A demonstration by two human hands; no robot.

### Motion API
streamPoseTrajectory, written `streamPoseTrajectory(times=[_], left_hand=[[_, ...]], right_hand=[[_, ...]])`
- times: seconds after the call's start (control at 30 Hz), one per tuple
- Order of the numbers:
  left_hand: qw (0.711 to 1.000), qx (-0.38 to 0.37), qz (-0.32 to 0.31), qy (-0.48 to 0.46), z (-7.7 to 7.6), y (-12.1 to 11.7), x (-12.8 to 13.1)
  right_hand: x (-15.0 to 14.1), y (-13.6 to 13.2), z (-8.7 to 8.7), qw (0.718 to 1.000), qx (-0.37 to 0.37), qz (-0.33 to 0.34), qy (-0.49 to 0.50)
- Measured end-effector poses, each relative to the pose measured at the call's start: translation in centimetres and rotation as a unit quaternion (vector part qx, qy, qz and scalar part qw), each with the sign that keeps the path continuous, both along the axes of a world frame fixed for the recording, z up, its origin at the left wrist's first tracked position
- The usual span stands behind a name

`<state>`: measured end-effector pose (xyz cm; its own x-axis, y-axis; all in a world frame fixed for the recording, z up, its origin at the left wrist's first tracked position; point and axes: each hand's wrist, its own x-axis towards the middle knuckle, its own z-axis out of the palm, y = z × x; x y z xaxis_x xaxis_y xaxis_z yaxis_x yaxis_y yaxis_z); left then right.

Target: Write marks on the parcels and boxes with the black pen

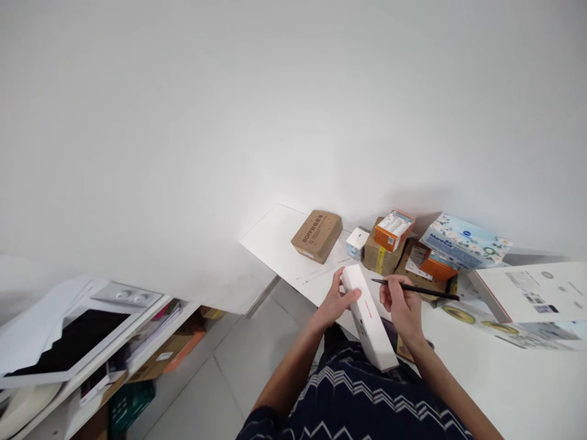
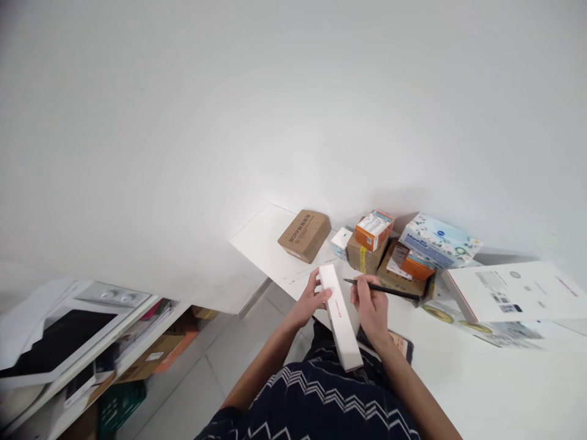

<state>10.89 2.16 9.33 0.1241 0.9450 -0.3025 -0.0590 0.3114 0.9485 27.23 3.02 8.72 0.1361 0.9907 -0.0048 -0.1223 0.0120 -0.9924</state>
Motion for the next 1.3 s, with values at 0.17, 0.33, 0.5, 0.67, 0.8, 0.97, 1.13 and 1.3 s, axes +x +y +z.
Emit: streamPoseTrajectory(times=[0.17, 0.33, 0.5, 0.67, 0.8, 0.97, 1.13, 1.3], left_hand=[[0.998, -0.04, 0.043, -0.019, -1.2, 0.2, -0.9], [0.991, -0.066, 0.088, -0.075, -1.3, 0.3, -1.1], [0.98, -0.077, 0.132, -0.126, -1.3, 0.3, -1.1], [0.969, -0.067, 0.185, -0.149, -1.5, 0.5, -1.3], [0.959, -0.061, 0.225, -0.16, -1.6, 0.8, -1.5], [0.946, -0.054, 0.272, -0.166, -1.8, 1.0, -2.1], [0.936, -0.053, 0.302, -0.171, -1.9, 1.3, -2.5], [0.926, -0.035, 0.337, -0.168, -2.4, 1.4, -2.6]], right_hand=[[3.2, 1.7, -6.9, 0.924, -0.109, 0.119, -0.347], [6.2, 2.1, -13.2, 0.829, -0.177, 0.16, -0.506], [8.0, 2.3, -16.2, 0.758, -0.213, 0.17, -0.593], [8.7, 2.7, -17.7, 0.735, -0.214, 0.166, -0.622], [9.0, 1.3, -18.4, 0.74, -0.171, 0.184, -0.623], [9.3, -2.8, -19.6, 0.736, -0.104, 0.264, -0.614], [9.9, -5.7, -21.6, 0.705, -0.033, 0.259, -0.66], [10.0, -5.8, -21.9, 0.705, 0.008, 0.271, -0.656]])
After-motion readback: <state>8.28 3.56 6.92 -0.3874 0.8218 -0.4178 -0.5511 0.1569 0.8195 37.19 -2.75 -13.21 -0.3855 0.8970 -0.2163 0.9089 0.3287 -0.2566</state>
